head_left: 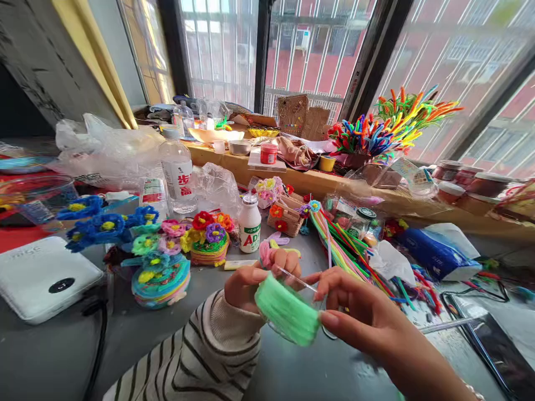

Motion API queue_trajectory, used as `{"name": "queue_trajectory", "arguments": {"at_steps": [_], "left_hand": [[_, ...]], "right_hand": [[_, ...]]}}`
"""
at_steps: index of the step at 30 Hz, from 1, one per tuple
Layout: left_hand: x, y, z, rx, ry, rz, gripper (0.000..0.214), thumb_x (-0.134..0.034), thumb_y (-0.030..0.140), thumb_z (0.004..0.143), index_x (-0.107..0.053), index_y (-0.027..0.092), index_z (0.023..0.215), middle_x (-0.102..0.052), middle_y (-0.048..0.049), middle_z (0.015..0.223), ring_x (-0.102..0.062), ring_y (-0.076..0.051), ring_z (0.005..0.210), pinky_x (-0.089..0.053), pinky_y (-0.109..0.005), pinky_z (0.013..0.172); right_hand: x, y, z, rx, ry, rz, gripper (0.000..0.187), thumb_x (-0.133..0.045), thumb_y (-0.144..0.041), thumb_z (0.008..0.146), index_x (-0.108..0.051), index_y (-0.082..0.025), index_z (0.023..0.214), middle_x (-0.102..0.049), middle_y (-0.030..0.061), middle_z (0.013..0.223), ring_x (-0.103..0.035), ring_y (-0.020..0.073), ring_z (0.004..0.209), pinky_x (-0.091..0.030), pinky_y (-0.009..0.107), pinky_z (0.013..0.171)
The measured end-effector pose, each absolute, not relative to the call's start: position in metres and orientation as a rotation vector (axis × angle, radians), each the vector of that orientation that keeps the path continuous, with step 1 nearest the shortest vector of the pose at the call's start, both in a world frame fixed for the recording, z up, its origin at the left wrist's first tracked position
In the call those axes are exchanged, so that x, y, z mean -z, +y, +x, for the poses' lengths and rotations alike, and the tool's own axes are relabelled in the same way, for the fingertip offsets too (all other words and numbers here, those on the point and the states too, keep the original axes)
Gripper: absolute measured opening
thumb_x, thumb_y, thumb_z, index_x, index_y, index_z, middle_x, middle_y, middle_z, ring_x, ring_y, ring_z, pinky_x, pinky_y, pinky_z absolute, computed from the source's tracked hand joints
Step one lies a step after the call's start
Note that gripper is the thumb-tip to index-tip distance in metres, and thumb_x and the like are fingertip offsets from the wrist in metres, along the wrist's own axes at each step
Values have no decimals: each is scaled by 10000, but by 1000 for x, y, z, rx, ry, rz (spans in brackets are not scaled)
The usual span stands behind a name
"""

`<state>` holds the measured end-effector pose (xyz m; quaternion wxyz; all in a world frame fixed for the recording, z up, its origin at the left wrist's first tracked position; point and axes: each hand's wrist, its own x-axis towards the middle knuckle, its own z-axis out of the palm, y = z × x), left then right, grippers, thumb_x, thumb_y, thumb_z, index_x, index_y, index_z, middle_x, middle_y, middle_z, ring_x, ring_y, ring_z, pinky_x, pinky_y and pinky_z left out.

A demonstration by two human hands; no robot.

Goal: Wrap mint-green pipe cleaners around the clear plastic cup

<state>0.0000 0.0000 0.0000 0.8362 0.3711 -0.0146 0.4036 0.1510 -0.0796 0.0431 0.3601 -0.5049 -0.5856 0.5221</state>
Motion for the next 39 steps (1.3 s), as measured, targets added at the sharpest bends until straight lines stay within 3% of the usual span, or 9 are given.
{"name": "queue_trajectory", "arguments": {"at_steps": [10, 18, 26, 33, 39], "left_hand": [[4, 0, -1, -723, -130, 817, 239, -526, 309, 490, -328, 176, 482, -285, 25, 562, -303, -115, 572, -350, -313, 665], [5, -6, 3, -663, -77, 749, 223, -510, 296, 486, -323, 175, 474, -294, 19, 545, -284, -114, 554, -287, -263, 560], [4, -6, 6, -592, -107, 769, 236, -489, 314, 475, -296, 178, 466, -272, 20, 526, -260, -114, 529, -215, -264, 517], [5, -9, 5, -583, -150, 799, 242, -517, 311, 488, -319, 172, 470, -277, 27, 529, -274, -100, 504, -198, -266, 499], [7, -7, 6, -563, -236, 870, 253, -526, 327, 498, -334, 167, 459, -287, 26, 515, -287, -87, 468, -177, -272, 472]], "right_hand": [[-42, -83, 156, -1237, -1784, -1322, 253, -614, -431, 699, -542, -191, 726, -407, -26, 713, -403, 86, 617, -339, 207, 561], [-44, -84, 156, -1213, -1924, -1316, 219, -635, -402, 688, -631, -189, 739, -436, 3, 758, -446, 125, 737, -339, 223, 602], [-44, -84, 153, -1311, -1837, -1221, 142, -681, -313, 664, -670, -174, 691, -412, -17, 707, -439, 84, 679, -367, 179, 586], [-42, -84, 156, -1165, -2022, -1142, 70, -668, -245, 682, -678, -176, 686, -421, -20, 680, -440, 77, 656, -364, 175, 588], [-38, -85, 159, -1128, -2122, -1072, 153, -644, -338, 701, -682, -192, 724, -419, -11, 668, -435, 91, 628, -330, 202, 537]]}}
